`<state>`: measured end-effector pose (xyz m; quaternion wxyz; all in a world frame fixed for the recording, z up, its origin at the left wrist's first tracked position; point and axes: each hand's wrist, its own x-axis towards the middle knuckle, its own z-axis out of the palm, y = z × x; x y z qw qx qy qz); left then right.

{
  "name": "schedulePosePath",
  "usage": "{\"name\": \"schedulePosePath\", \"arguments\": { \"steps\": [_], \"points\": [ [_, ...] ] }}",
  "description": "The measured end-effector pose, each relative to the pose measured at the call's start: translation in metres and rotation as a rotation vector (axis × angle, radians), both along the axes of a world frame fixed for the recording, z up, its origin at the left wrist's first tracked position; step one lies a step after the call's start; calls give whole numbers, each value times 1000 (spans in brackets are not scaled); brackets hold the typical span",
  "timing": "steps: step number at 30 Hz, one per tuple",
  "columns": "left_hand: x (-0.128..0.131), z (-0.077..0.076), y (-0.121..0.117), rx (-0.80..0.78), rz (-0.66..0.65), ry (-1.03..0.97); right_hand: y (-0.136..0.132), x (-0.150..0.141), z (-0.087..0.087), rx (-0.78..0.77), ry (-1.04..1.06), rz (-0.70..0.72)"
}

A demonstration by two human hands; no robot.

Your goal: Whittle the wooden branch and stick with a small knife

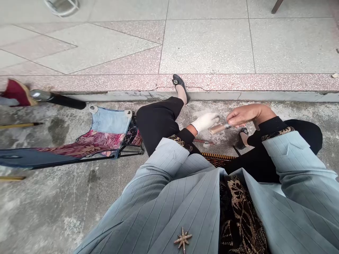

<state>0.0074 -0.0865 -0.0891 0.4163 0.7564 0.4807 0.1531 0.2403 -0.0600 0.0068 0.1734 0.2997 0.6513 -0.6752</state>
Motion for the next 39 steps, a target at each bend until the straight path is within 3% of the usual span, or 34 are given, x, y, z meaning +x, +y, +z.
{"name": "schedulePosePath", "arguments": {
  "steps": [3, 6, 9, 11, 15, 19, 21, 24, 28, 31, 35, 39],
  "points": [
    [-3, 5, 2, 52, -149, 143, -4, -14, -10, -4, -163, 116],
    [-4, 6, 1, 91, -198, 231, -7, -27, -20, 112, -438, 151],
    [-4, 6, -1, 76, -202, 212, -4, -32, -27, 251, -623, 114],
    [-4, 5, -1, 55, -181, 162, 3, -29, -30, 296, -645, 16],
    [-6, 5, -1, -35, -120, -16, 16, -16, -26, 354, -524, -345],
    [-5, 5, -3, -177, -161, -129, 18, -4, -10, 310, -179, -668],
    [-4, 5, -4, -185, -165, -121, 15, 1, -1, 273, -29, -764],
    [-2, 3, -3, -105, -180, -68, 11, 8, 9, 217, 108, -796],
    [-3, -1, 4, -43, -150, 62, 6, 13, 16, 111, 179, -713],
    [-8, -5, 14, -47, -17, 166, 2, 8, 14, 45, 140, -420],
    [-16, -1, 20, 30, 116, 188, -4, -11, 1, 49, -82, -3],
    [-20, 10, 15, 92, 167, 125, -3, -24, -15, 168, -398, 41]
  ]
}}
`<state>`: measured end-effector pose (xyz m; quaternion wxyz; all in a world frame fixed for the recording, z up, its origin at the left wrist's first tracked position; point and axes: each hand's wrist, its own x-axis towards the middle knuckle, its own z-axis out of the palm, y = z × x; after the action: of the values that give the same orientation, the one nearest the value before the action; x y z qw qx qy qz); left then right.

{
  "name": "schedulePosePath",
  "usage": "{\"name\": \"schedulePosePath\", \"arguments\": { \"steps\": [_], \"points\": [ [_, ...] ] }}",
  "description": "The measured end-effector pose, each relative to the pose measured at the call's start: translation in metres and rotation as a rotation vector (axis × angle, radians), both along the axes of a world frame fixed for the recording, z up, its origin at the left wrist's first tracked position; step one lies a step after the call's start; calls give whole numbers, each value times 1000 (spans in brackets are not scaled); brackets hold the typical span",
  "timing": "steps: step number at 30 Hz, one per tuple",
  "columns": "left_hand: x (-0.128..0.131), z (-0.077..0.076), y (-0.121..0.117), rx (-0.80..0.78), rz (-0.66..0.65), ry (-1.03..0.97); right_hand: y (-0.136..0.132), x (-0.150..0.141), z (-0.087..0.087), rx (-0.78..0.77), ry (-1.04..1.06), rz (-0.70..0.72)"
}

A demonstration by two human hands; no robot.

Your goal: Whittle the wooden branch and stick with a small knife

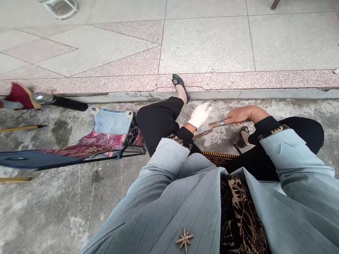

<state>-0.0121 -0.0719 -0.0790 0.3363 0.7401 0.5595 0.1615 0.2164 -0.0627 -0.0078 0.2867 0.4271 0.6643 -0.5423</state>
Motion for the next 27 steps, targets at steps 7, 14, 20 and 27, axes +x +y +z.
{"name": "schedulePosePath", "arguments": {
  "steps": [7, 14, 20, 27],
  "points": [
    [12, 7, -18, -186, -272, -289, 19, 14, 5, 293, 12, -427],
    [14, 5, -12, -160, -290, -85, 12, 30, 10, 150, 508, -635],
    [15, -3, -10, -202, -362, -47, 7, 34, 13, -23, 569, -399],
    [12, 5, -9, -87, -383, 54, 2, 16, -6, -172, 87, -11]
  ]
}}
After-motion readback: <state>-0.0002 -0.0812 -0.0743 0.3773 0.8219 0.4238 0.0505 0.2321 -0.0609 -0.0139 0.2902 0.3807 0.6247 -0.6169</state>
